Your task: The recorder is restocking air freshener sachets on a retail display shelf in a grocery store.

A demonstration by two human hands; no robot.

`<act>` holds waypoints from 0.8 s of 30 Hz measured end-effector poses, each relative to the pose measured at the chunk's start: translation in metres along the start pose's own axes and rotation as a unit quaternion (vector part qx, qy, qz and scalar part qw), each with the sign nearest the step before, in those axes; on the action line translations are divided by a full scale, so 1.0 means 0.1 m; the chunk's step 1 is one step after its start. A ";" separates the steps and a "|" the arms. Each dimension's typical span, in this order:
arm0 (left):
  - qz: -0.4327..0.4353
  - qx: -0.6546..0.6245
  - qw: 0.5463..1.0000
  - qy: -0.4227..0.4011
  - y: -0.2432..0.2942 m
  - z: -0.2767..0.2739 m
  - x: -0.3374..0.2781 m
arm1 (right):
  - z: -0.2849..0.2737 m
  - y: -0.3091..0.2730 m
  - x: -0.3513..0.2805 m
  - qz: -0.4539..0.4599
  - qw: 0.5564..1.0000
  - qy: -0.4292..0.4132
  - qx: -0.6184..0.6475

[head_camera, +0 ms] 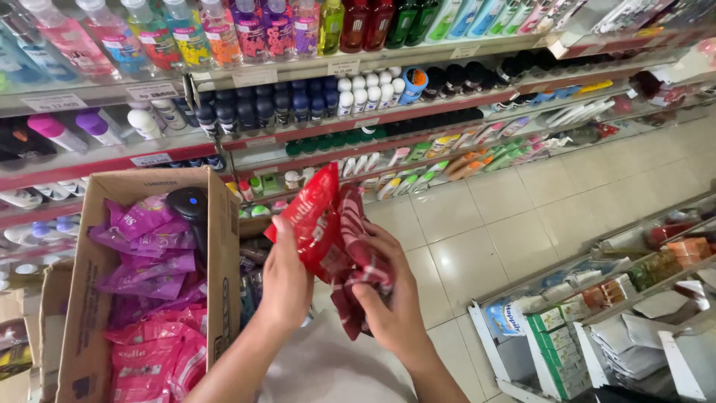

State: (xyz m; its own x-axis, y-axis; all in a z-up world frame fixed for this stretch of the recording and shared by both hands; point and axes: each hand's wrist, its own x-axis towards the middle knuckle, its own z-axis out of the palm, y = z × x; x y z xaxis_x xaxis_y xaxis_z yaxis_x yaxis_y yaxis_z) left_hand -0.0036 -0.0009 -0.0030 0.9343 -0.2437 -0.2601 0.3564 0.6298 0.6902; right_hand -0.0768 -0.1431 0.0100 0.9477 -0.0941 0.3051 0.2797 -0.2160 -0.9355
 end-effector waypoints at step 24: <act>-0.059 0.125 0.960 -0.244 -0.31 -0.17 -0.17 | 0.24 -0.07 0.19 -0.135 0.988 0.058 -0.055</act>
State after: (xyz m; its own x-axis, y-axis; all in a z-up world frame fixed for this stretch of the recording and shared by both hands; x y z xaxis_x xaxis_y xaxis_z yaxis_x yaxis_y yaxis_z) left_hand -0.0305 -0.0040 -0.0313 0.7524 -0.6574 -0.0426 0.3910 0.3936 0.8320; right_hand -0.0569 -0.1200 0.0186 0.8152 -0.1272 0.5650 0.4953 -0.3525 -0.7940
